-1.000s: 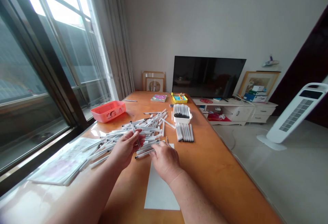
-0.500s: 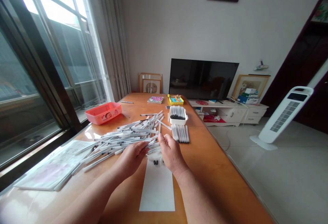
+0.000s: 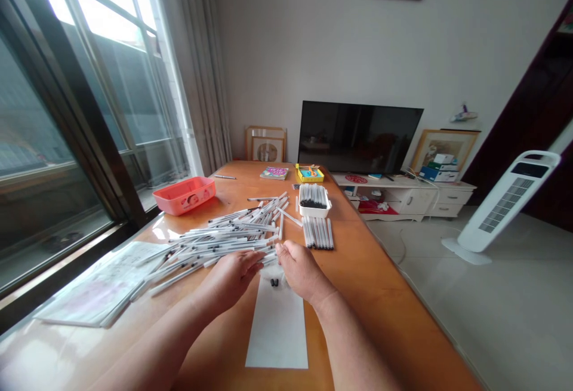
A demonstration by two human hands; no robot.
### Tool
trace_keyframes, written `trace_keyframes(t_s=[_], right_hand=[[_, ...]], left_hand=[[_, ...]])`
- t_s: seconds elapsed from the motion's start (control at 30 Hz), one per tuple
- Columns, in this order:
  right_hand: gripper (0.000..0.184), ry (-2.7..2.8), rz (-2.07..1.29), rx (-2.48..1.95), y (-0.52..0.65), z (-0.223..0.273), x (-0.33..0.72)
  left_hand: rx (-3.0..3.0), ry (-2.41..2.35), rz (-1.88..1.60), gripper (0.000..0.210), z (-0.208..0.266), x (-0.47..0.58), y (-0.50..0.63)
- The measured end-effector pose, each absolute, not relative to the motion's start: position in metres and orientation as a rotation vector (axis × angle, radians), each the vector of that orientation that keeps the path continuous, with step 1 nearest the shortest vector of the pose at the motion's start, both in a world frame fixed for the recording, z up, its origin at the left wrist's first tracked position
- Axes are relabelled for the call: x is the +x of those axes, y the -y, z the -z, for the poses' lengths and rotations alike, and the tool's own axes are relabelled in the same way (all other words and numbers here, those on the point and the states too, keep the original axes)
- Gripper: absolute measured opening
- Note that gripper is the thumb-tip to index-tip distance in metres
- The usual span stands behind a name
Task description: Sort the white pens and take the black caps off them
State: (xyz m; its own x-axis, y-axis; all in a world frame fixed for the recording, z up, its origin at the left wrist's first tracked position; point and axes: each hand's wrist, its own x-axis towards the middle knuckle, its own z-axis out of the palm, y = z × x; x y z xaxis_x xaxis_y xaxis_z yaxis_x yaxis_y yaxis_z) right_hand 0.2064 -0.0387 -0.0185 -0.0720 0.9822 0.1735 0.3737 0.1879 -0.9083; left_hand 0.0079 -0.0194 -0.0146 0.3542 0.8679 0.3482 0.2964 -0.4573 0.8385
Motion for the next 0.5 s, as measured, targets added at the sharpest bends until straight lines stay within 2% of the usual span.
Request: trace_keyframes(t_s=[0.17, 0.3, 0.5], right_hand=[[0.039, 1.657, -0.897, -1.305, 0.045, 0.013, 0.209], [0.034, 1.599, -1.049, -1.286, 0.049, 0.008, 0.209], [0.05, 1.556, -0.997, -1.376, 0.045, 0.014, 0.207]], left_hand=[[2.115, -1.016, -0.877, 0.016, 0.006, 0.004, 0.023], [2.163, -1.02, -0.84, 0.02, 0.002, 0.002, 0.025], [2.197, -1.017, -0.864, 0.019, 0.002, 0.002, 0.027]])
